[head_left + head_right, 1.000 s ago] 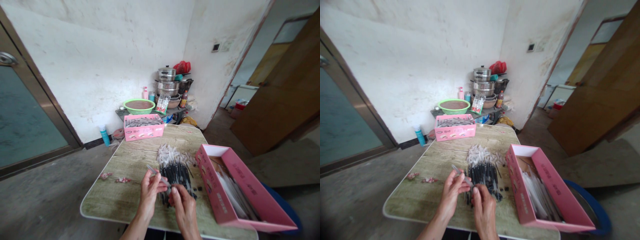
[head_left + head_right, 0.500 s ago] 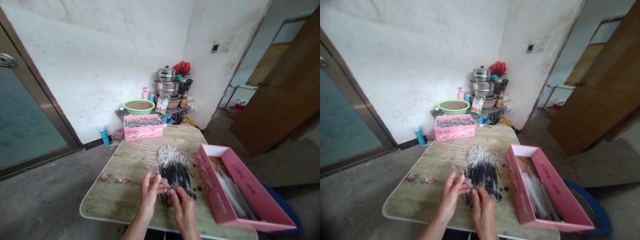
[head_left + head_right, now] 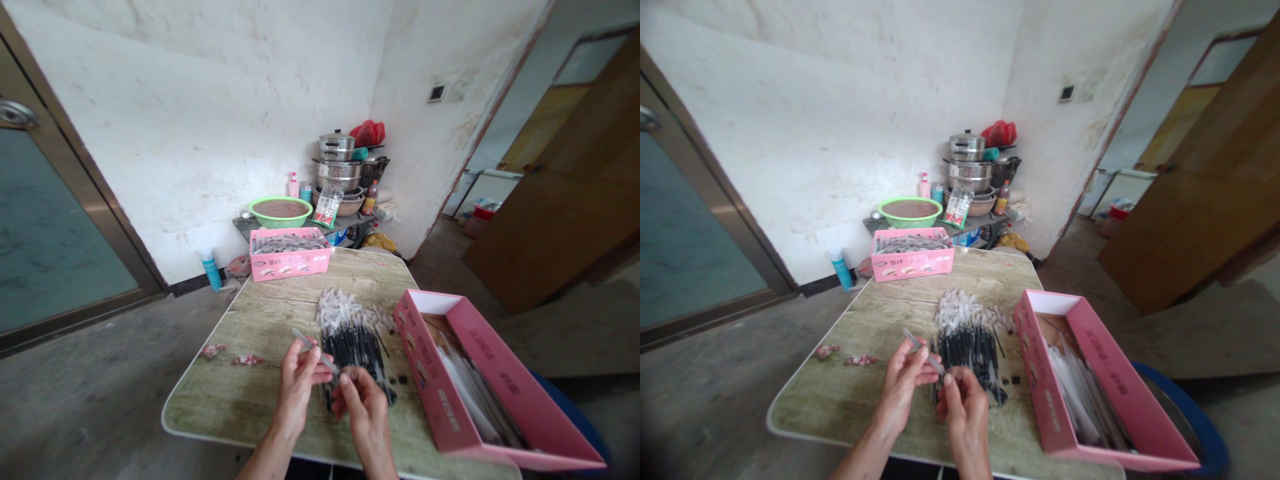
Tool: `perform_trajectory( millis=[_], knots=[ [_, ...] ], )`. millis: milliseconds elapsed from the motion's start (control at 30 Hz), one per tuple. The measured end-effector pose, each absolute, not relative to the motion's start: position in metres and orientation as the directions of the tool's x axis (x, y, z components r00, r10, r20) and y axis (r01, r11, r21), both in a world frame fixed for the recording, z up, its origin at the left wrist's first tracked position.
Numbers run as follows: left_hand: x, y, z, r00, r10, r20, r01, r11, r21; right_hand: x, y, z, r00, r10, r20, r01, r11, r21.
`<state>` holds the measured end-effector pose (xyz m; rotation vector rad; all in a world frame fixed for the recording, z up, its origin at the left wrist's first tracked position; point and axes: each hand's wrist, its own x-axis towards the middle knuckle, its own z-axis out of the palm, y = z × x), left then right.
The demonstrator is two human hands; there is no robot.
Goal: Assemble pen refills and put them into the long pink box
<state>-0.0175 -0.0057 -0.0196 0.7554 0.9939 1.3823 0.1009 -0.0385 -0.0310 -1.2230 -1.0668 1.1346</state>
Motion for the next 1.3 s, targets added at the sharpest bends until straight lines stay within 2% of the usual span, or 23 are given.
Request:
perform_trajectory(
  millis=[200,367,567,667,767,933,1133,1300],
  knots=[
    [-0.0130,-0.0069,-0.0192,-0.056,0.991,-0.118,-0.428,0.083,0.900,0.1027,-0.0394,-0.0352,0.161,0.985,0.059,0.092,0.045,-0.995],
    [-0.0119,-0.0079,-0.0182,-0.059,0.991,-0.118,-0.424,0.082,0.902,0.1032,-0.0409,-0.0363,0.171,0.985,-0.038,0.037,-0.045,-0.998],
    [-0.0112,-0.0078,-0.0180,-0.065,0.990,-0.125,-0.445,0.083,0.892,0.1053,-0.0414,-0.0296,0.160,0.985,0.066,0.072,0.055,-0.996],
    [-0.0106,-0.0084,-0.0161,-0.064,0.990,-0.127,-0.454,0.084,0.887,0.1058,-0.0412,-0.0330,0.162,0.986,0.036,0.110,0.018,-0.994],
    [-0.0106,-0.0090,-0.0144,-0.072,0.989,-0.129,-0.452,0.083,0.888,0.1066,-0.0418,-0.0341,0.163,0.987,-0.005,0.078,-0.017,-0.997],
    [-0.0096,-0.0096,-0.0136,-0.071,0.990,-0.124,-0.446,0.080,0.891,0.1066,-0.0433,-0.0310,0.150,0.986,0.072,0.075,0.061,-0.995],
    [-0.0093,-0.0091,-0.0113,-0.052,0.992,-0.114,-0.412,0.082,0.907,0.1047,-0.0439,-0.0326,0.159,0.987,-0.024,0.069,-0.035,-0.997],
    [-0.0098,-0.0084,-0.0126,-0.053,0.994,-0.099,-0.397,0.070,0.915,0.1071,-0.0439,-0.0324,0.146,0.988,0.046,0.013,0.044,-0.999]
  ],
)
